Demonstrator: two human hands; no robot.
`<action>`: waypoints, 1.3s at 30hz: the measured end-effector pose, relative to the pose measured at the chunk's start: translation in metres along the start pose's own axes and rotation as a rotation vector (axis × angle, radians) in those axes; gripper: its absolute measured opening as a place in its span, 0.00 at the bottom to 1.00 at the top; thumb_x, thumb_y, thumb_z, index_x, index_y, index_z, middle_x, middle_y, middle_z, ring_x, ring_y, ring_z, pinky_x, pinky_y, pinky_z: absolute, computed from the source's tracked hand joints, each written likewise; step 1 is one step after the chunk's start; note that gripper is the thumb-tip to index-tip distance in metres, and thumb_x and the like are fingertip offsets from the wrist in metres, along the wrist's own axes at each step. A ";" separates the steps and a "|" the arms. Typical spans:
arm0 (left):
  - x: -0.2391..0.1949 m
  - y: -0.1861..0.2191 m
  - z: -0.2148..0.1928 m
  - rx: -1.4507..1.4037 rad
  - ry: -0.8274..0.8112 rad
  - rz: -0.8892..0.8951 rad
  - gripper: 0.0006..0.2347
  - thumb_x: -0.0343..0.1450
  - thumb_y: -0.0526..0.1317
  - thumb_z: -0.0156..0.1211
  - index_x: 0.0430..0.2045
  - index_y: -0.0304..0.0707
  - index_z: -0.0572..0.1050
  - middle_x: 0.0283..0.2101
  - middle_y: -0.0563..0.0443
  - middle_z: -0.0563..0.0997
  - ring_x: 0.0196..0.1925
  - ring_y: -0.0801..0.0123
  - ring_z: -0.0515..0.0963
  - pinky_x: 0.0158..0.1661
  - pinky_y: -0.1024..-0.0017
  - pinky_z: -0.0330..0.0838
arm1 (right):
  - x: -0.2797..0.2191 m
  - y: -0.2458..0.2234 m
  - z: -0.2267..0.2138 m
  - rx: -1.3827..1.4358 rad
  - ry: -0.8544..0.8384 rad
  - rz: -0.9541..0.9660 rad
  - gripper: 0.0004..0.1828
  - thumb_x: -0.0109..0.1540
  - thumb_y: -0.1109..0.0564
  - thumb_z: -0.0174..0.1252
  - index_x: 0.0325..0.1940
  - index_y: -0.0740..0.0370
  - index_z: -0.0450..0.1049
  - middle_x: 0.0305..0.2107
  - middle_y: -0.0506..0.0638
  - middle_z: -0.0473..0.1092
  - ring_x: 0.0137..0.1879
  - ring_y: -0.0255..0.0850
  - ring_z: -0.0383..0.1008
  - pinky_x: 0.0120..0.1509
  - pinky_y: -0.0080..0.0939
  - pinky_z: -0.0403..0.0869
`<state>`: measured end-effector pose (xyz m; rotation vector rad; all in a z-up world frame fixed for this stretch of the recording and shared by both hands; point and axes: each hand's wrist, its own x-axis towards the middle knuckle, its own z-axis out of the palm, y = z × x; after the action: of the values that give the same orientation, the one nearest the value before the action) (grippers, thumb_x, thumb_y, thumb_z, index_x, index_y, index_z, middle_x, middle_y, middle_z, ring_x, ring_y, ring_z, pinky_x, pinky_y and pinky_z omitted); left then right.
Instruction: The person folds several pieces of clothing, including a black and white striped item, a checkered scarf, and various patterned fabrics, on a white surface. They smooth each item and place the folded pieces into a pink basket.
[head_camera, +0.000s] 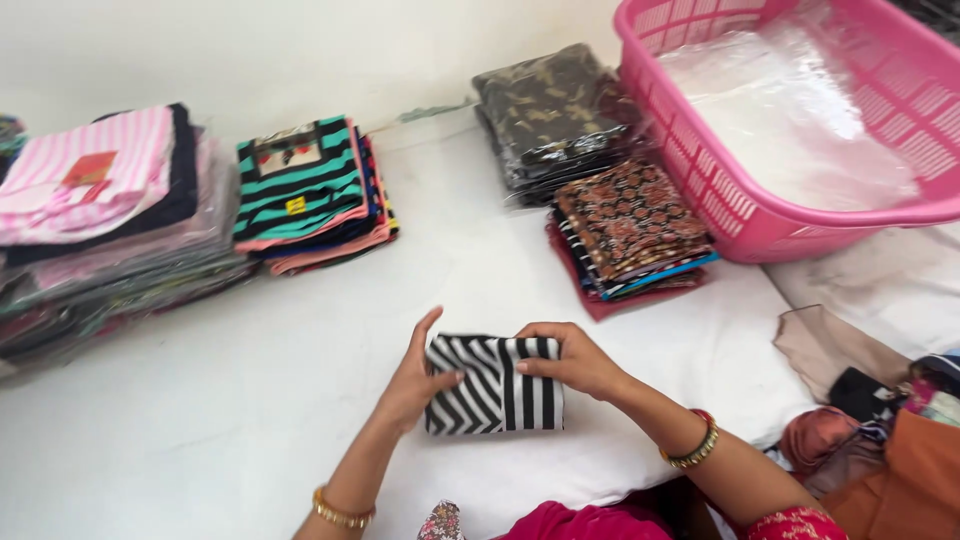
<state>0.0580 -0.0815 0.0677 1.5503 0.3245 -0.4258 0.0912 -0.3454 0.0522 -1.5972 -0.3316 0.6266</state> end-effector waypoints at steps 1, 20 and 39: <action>0.016 0.011 0.004 0.003 -0.011 0.006 0.47 0.59 0.23 0.67 0.71 0.67 0.52 0.61 0.49 0.72 0.64 0.62 0.73 0.61 0.65 0.69 | -0.006 0.001 -0.011 -0.003 0.012 -0.003 0.11 0.59 0.60 0.68 0.44 0.62 0.79 0.30 0.41 0.76 0.37 0.28 0.74 0.44 0.31 0.76; 0.266 0.171 0.222 0.937 0.134 1.033 0.26 0.66 0.31 0.58 0.61 0.47 0.67 0.45 0.39 0.81 0.49 0.44 0.79 0.48 0.53 0.73 | 0.002 -0.006 -0.189 -0.402 1.044 -0.394 0.26 0.58 0.63 0.66 0.60 0.64 0.72 0.49 0.54 0.75 0.53 0.43 0.74 0.54 0.42 0.73; 0.283 0.060 0.239 1.371 -0.102 1.186 0.31 0.71 0.64 0.45 0.72 0.68 0.56 0.79 0.54 0.50 0.80 0.46 0.42 0.68 0.27 0.33 | 0.001 -0.009 -0.165 -1.311 0.505 0.266 0.51 0.59 0.26 0.53 0.79 0.44 0.44 0.76 0.50 0.42 0.82 0.43 0.36 0.79 0.60 0.45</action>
<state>0.3213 -0.3379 -0.0084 2.6332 -1.2029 0.3456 0.1873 -0.4790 0.0648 -3.0097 -0.1239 0.1089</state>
